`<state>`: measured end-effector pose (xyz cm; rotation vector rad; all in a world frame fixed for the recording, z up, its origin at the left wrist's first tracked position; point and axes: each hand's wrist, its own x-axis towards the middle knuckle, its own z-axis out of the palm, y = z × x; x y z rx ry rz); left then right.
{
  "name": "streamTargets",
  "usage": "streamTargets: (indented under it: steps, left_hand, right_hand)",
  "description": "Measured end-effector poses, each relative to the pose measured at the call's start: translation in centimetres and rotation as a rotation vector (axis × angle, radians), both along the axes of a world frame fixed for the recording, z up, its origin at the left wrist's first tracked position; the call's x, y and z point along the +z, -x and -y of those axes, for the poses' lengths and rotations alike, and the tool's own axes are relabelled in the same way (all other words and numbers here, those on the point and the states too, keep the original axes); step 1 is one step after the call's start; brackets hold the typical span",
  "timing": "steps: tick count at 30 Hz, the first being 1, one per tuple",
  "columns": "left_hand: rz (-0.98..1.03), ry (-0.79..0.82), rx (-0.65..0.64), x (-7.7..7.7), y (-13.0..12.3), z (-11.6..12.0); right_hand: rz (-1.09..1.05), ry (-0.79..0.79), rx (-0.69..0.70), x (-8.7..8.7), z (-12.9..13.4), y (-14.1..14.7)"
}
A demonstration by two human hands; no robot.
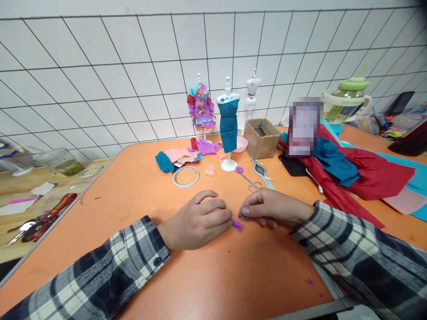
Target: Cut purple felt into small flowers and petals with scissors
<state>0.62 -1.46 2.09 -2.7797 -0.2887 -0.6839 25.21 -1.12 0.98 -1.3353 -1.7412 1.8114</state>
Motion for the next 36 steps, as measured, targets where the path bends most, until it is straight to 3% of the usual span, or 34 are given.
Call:
streamTargets:
  steps: [10, 20, 23, 29, 36]
  left_hand:
    - [0.037, -0.095, -0.047, 0.3, 0.0, 0.1]
    - [0.014, -0.034, -0.041, 0.2, 0.0, 0.3]
    - [0.006, -0.043, -0.065, 0.2, -0.2, 0.4]
    - [0.005, 0.026, 0.01, -0.2, -0.7, 0.2]
    - [-0.04, 0.038, 0.141, -1.1, -0.8, -0.4]
  right_hand:
    - [-0.096, 0.009, 0.055, 0.5, 0.0, -0.5]
    - [0.052, -0.102, 0.058, 0.5, 0.3, 0.4]
    - [0.092, -0.276, 0.064, 0.2, 0.2, 0.7]
    - [0.202, -0.911, 0.073, -0.1, 0.4, 1.1]
    - [0.402, -1.223, 0.137, 0.5, 1.5, 1.4]
